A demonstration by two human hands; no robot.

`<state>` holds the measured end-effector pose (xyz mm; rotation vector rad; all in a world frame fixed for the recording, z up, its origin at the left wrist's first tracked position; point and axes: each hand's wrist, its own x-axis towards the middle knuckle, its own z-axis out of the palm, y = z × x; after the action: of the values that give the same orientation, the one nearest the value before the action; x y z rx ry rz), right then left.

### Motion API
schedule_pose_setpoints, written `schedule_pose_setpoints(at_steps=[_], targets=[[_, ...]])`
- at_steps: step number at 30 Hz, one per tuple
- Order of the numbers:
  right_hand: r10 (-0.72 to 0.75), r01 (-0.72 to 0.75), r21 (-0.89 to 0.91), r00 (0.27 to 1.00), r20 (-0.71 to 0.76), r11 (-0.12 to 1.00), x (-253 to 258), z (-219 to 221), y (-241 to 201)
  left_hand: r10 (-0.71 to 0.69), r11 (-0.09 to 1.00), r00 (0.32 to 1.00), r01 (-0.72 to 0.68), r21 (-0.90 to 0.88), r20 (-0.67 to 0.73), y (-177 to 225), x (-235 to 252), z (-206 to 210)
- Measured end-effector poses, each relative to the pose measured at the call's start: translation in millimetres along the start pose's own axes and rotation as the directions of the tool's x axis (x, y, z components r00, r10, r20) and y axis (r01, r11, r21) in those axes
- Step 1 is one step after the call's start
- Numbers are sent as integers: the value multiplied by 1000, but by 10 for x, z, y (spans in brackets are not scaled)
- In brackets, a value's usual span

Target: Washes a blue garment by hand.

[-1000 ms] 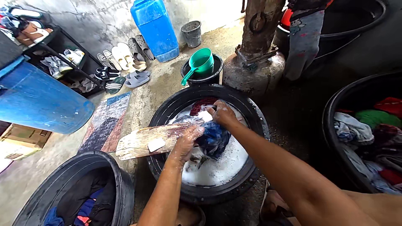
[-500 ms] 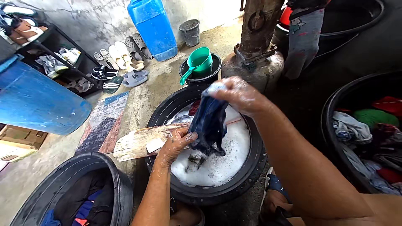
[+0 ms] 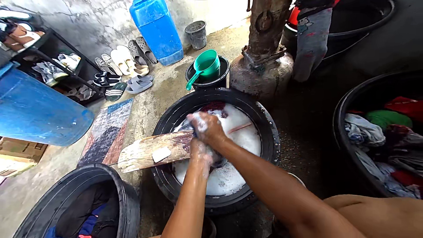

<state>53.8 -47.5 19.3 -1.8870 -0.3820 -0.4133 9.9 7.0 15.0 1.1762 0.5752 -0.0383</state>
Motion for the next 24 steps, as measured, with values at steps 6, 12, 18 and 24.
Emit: schedule_pose_setpoints(at_steps=[6,12,18,24], targets=[[-146,141,-83,988,-46,986,-257,90,-139,215,976,972,-216,3,98,-98,252,-275],[263,-238,-176,956,131,955,234,-291,39,-74,815,928,-154,558,365,-253,88,-453],[394,-303,-266,808,438,915,312,-413,265,-209,364,937,-189,912,278,-210,262,-409],[451,-562,18,682,575,827,-49,-541,622,175,962,943,-225,153,285,396,179,-189]])
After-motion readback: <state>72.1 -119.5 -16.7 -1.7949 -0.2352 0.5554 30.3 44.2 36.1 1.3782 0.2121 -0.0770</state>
